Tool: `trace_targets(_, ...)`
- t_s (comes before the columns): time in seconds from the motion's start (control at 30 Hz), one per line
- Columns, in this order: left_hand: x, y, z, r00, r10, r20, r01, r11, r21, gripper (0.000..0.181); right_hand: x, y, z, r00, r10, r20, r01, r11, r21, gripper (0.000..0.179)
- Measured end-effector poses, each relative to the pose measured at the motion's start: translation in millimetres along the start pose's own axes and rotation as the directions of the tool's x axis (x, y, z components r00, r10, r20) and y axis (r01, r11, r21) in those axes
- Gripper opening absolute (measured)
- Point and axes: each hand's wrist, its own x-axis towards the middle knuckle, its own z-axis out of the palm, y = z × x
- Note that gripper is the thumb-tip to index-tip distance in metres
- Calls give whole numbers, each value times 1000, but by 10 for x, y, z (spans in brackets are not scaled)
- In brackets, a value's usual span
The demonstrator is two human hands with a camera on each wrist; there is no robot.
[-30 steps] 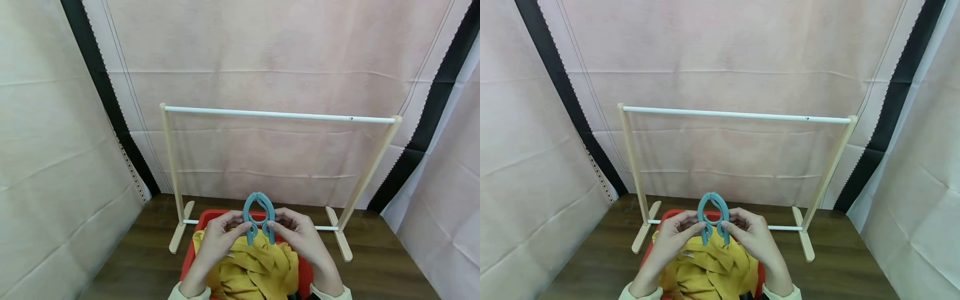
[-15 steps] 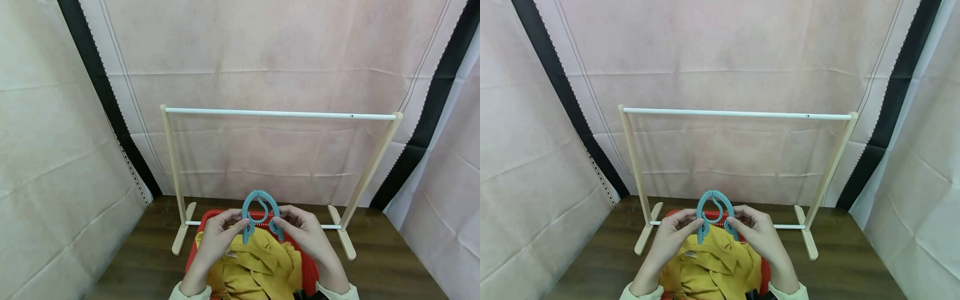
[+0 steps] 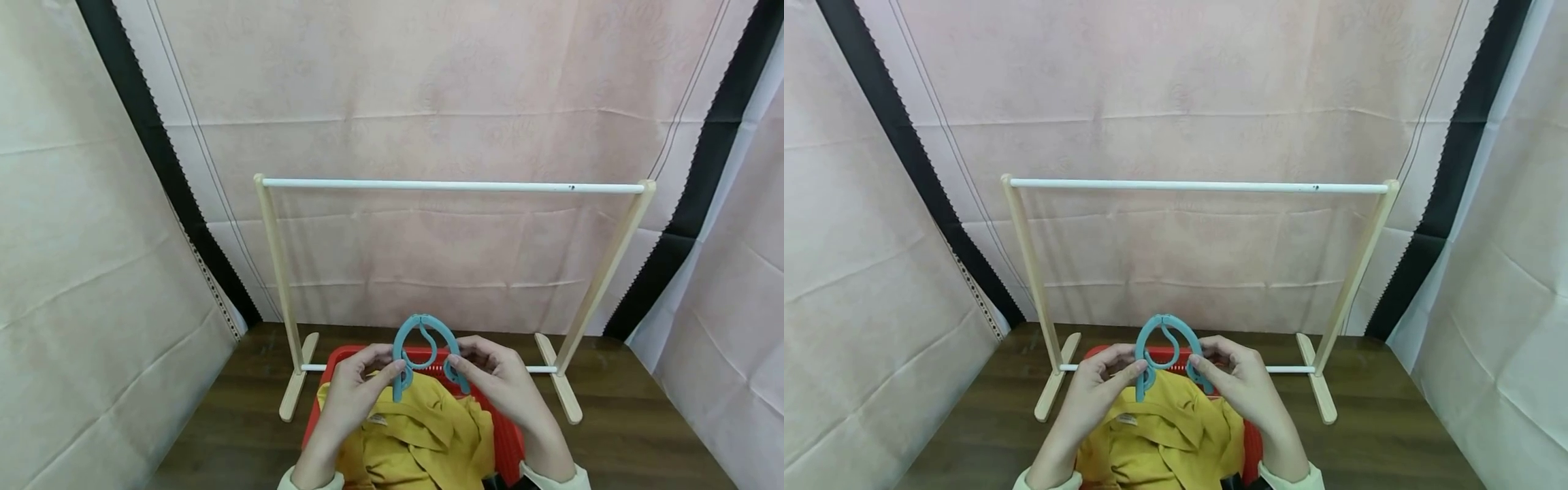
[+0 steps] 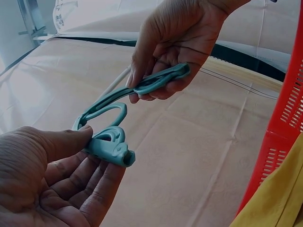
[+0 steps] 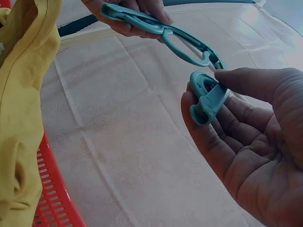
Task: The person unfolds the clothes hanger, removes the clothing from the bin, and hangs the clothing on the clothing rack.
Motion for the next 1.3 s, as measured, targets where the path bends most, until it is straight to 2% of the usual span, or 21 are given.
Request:
trace_targets(0.13, 21, 16, -7, 1000, 4, 9, -4, 1000, -7, 22, 9, -11, -19, 1000, -25, -8, 25, 1000, -8, 16)
trace_targets(0.47, 1, -26, -16, 995, -43, 90, 43, 999, -3, 27, -25, -10, -24, 998, -48, -39, 49, 999, 10, 17)
trace_targets(0.67, -27, -35, -34, 997, -58, 48, 57, 998, 24, 24, -56, -2, -35, 999, -16, -51, 18, 998, 52, 20)
trace_targets(0.83, -30, -23, -58, 999, -40, 21, 40, 999, 2, 22, -57, 16, -66, 998, -11, -60, 16, 997, 82, 20)
trace_targets(1.0, -24, -24, -91, 999, -36, 5, 37, 998, -52, 22, -55, 37, -109, 998, -46, -38, 49, 995, 88, 23)
trace_targets(1.13, -13, -35, -134, 999, -30, -19, 27, 994, -109, 20, -59, 55, -163, 995, -86, -50, 90, 992, 92, 25)
trace_targets(1.3, -4, -40, -189, 999, -9, -52, 3, 993, -115, 19, -53, 67, -217, 990, -115, -79, 121, 990, 73, 25)
